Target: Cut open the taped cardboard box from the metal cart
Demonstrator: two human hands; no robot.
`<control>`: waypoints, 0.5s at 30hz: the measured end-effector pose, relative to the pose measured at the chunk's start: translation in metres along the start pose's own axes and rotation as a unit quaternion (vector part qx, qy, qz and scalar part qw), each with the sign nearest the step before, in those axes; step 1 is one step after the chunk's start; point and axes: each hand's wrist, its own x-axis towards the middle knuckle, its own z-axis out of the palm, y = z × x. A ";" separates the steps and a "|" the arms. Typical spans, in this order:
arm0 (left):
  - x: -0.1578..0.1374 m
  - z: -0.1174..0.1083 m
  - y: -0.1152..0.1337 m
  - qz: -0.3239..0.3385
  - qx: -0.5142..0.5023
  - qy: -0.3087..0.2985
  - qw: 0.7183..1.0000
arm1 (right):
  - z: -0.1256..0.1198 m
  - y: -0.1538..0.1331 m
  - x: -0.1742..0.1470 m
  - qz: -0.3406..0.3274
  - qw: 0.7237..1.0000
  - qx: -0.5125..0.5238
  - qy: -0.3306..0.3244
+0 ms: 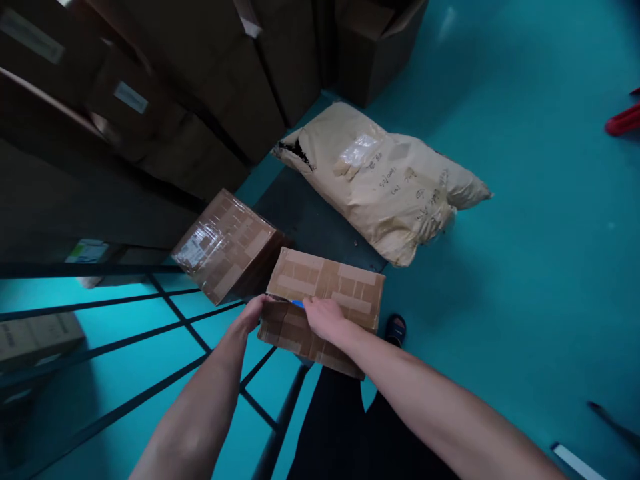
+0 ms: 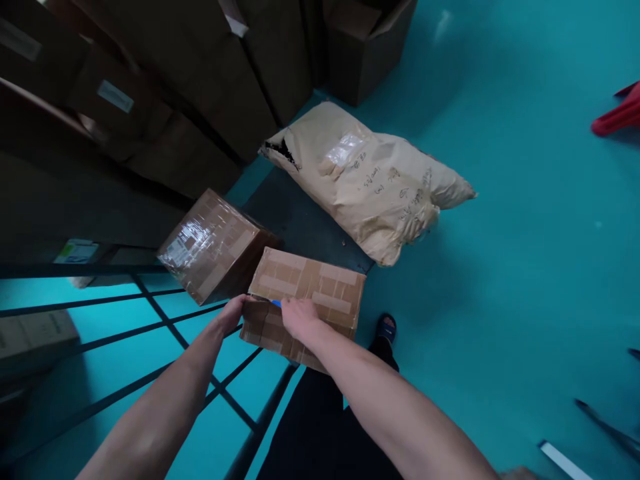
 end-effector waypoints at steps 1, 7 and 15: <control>-0.001 0.000 0.000 0.000 0.000 0.000 1.000 | -0.001 -0.005 0.007 -0.001 1.000 -0.002 -0.002; -0.011 -0.005 0.005 0.014 0.013 -0.028 0.999 | 0.002 0.013 -0.018 0.010 0.999 -0.048 -0.011; -0.032 -0.023 0.010 0.040 0.059 -0.111 0.991 | 0.028 0.098 -0.103 0.043 0.990 -0.131 -0.002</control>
